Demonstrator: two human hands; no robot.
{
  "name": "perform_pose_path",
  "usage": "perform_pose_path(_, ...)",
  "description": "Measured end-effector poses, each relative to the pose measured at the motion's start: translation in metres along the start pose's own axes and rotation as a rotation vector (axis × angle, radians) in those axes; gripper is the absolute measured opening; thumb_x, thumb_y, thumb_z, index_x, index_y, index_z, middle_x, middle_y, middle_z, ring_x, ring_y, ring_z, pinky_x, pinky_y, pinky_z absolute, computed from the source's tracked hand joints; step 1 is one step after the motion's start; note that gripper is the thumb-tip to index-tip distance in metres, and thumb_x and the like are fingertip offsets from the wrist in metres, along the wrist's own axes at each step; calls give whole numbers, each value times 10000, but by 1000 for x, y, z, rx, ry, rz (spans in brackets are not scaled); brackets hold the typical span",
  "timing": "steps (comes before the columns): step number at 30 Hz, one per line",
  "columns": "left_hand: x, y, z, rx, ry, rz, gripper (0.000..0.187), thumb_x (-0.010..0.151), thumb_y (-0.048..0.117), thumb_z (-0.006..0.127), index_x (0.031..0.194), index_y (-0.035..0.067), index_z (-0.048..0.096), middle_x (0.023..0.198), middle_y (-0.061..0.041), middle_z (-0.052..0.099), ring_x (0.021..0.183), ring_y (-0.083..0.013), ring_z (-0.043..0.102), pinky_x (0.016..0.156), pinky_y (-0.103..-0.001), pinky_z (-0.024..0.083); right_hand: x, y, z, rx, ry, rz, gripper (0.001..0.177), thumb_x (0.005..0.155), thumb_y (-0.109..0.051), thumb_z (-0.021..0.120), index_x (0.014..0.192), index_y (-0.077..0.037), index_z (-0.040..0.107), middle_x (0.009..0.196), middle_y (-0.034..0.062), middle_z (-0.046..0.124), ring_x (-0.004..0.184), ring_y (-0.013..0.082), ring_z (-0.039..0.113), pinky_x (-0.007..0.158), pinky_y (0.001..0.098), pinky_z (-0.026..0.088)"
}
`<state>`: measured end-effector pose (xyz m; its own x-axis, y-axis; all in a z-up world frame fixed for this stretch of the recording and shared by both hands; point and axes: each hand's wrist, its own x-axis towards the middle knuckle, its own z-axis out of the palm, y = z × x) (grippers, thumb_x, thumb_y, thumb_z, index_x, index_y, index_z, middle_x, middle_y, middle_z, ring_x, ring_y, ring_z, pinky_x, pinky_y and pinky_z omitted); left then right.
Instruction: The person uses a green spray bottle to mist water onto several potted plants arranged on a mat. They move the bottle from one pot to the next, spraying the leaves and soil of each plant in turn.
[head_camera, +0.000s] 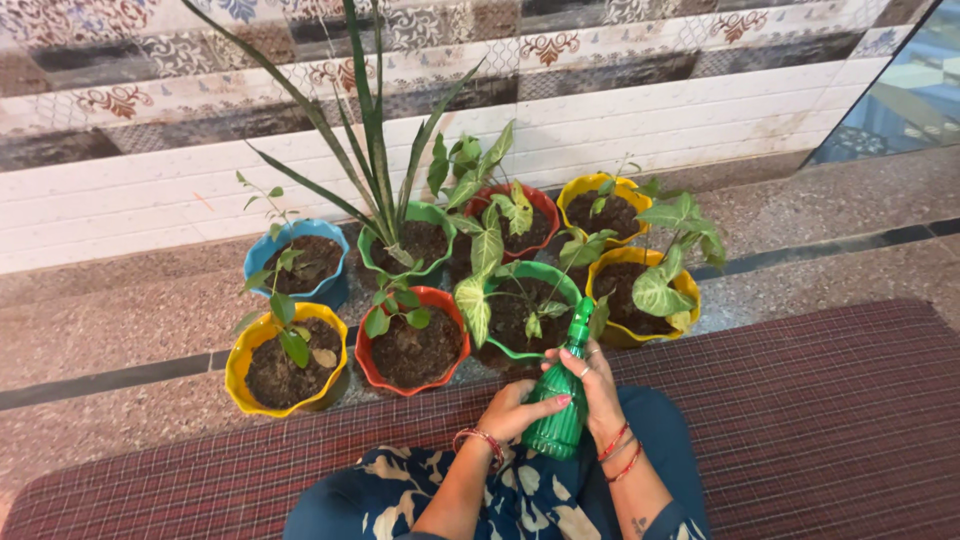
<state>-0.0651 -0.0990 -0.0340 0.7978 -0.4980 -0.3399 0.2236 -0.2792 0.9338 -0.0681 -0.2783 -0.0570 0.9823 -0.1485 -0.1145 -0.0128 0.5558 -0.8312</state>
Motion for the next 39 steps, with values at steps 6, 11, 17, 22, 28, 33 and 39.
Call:
perform_pose_path(6, 0, 5, 13, -306, -315, 347, 638, 904, 351, 766, 1376, -43, 600, 1252, -115, 699, 1164, -191, 661, 1043, -304, 505, -15, -54, -4, -40, 17, -55, 419, 888, -89, 677, 1281, -37, 543, 1080, 155, 702, 852, 279, 736, 694, 400, 630)
perform_pose_path(11, 7, 21, 52, -443, -315, 401, 867, 862, 264, 804, 1565, -2, 372, 1450, -138, 566, 1320, -224, 561, 1131, -355, 441, -13, -102, -24, -60, 89, -167, 481, 903, -150, 649, 1360, -68, 521, 1199, 147, 689, 841, 266, 738, 693, 387, 629)
perform_pose_path(17, 8, 41, 80, -307, -275, 482, 1045, 838, 333, 848, 1639, -6, 270, 1555, -169, 496, 1417, -252, 518, 1194, -385, 401, 8, -113, -75, -70, 189, -61, 427, 979, -226, 641, 1350, -18, 610, 1085, 202, 670, 811, 243, 718, 690, 379, 613)
perform_pose_path(22, 8, 53, 85, -165, -294, 362, 1222, 740, 519, 848, 1641, -25, 226, 1531, -219, 510, 1393, -293, 552, 1118, -403, 471, 9, -112, -94, -49, 194, -35, 374, 987, -238, 639, 1288, -16, 629, 1001, 180, 697, 817, 239, 714, 691, 371, 609)
perform_pose_path(28, 30, 55, 101, -112, -294, 377, 1288, 741, 581, 847, 1630, -85, 194, 1534, -243, 499, 1388, -315, 560, 1097, -405, 496, 2, -124, -101, 155, 317, -38, 314, 986, -287, 612, 1221, -79, 620, 1094, 42, 728, 914, 201, 696, 749, 379, 602)
perform_pose_path(33, 45, 59, 115, -107, -299, 333, 1294, 692, 644, 813, 1648, -36, 267, 1428, -242, 607, 1290, -317, 640, 1042, -378, 523, 23, -112, -150, 293, 284, 128, 336, 1003, -318, 647, 1213, -57, 623, 1063, 80, 698, 926, 224, 703, 823, 384, 605)
perform_pose_path(39, 64, 60, 127, -124, -391, 375, 1298, 742, 621, 826, 1666, -38, 197, 1576, -256, 473, 1419, -315, 535, 1091, -416, 493, 34, -117, -195, 308, 133, 91, 392, 1031, -312, 617, 1251, 13, 619, 1105, 133, 698, 952, 255, 706, 834, 394, 596)
